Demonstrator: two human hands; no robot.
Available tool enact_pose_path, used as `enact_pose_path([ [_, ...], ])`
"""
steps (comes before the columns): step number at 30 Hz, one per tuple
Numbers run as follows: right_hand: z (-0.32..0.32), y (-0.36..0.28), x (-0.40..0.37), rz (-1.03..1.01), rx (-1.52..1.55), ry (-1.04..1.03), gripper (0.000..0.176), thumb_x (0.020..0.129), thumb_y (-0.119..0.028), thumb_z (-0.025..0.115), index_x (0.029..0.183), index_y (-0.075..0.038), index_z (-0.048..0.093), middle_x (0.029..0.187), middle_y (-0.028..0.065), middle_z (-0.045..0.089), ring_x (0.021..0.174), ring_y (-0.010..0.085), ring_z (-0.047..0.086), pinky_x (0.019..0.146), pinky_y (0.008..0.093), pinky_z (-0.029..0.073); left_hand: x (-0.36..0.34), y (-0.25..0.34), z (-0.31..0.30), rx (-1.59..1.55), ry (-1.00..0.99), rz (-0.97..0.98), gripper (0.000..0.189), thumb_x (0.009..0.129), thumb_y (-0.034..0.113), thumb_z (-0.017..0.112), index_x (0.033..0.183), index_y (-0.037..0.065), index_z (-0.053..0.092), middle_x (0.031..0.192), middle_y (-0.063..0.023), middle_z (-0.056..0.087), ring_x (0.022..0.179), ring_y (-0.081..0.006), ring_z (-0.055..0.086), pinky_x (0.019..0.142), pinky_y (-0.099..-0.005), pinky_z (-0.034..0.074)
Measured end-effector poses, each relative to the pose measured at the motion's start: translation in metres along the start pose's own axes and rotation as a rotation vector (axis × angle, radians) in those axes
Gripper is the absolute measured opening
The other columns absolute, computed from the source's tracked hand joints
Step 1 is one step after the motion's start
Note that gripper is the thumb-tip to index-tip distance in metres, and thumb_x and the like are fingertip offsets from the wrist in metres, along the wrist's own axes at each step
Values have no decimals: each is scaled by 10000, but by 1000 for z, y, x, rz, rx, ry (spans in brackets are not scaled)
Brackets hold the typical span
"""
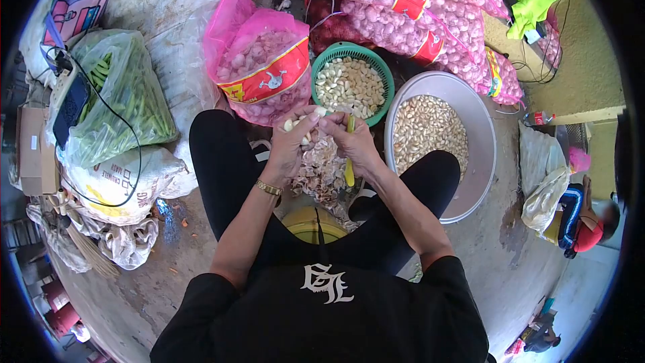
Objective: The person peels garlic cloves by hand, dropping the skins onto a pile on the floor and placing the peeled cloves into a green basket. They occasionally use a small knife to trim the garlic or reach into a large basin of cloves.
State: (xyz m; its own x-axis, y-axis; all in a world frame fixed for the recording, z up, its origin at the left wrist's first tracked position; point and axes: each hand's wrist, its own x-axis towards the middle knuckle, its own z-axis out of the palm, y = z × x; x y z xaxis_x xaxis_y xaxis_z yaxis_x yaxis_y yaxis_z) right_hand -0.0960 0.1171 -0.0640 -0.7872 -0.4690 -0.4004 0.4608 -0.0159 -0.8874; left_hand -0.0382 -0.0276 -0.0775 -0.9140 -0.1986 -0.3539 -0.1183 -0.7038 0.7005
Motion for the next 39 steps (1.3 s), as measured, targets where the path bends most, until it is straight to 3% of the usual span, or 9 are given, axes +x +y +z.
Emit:
enact_pose_path([
  [5,-1,-13,-1,-32,-173,-102,304,895,-327,696,1003,-52,624,783,-38,567,664,37,479,509,226,356,4,3,-12,158,4,103,218,884,146,700,1052,30,624,823,-6,648,600,-47,559,515,-186,447],
  [10,-8,-1,1,91,-95,-69,414,1009,-440,461,1055,-36,540,749,-44,468,691,75,462,609,228,389,0,11,-9,139,12,96,235,888,174,699,1068,45,619,841,-14,655,630,-52,561,533,-181,437],
  [16,-5,10,8,-276,-220,-163,391,1031,-390,435,949,-23,541,734,-16,453,674,76,408,612,228,371,2,5,-13,345,-61,193,184,873,152,712,1007,39,656,848,-7,657,632,-46,551,553,-182,439],
  [22,-4,15,12,-346,-336,-111,409,1026,-387,455,883,-11,528,722,-5,467,680,84,422,619,248,380,2,3,-7,406,-77,278,161,865,145,719,981,45,669,820,19,638,631,-35,540,562,-179,437],
  [32,-7,5,8,-144,-276,-168,371,1016,-420,464,851,-92,518,663,-71,386,574,32,318,499,209,269,-2,0,1,414,-50,269,110,886,115,688,949,32,653,773,53,576,632,-4,495,553,-171,399],
  [35,-6,9,12,-218,-326,-165,379,1017,-379,474,822,-57,517,630,-47,389,558,56,332,490,238,290,-3,-3,1,440,-28,316,108,889,116,687,950,34,651,773,48,576,635,-4,498,552,-171,400],
  [37,-3,11,13,-616,-677,-42,360,1019,-302,478,810,-10,510,617,-2,418,573,88,376,504,275,330,-1,-7,-1,442,-22,323,112,891,120,685,950,31,651,775,46,576,632,-9,502,552,-172,405],
  [38,-4,10,12,-616,-676,-42,360,1019,-302,478,810,-10,510,617,-2,418,573,88,376,504,275,330,-1,-8,-2,446,-16,329,117,893,125,683,951,28,650,776,43,577,630,-13,506,552,-172,409],
  [39,-3,4,9,-613,-703,-32,325,998,-247,499,815,21,517,626,106,448,565,142,412,521,319,363,-1,-6,-2,445,-15,331,117,893,125,683,951,28,650,776,43,577,630,-13,506,552,-172,409],
])
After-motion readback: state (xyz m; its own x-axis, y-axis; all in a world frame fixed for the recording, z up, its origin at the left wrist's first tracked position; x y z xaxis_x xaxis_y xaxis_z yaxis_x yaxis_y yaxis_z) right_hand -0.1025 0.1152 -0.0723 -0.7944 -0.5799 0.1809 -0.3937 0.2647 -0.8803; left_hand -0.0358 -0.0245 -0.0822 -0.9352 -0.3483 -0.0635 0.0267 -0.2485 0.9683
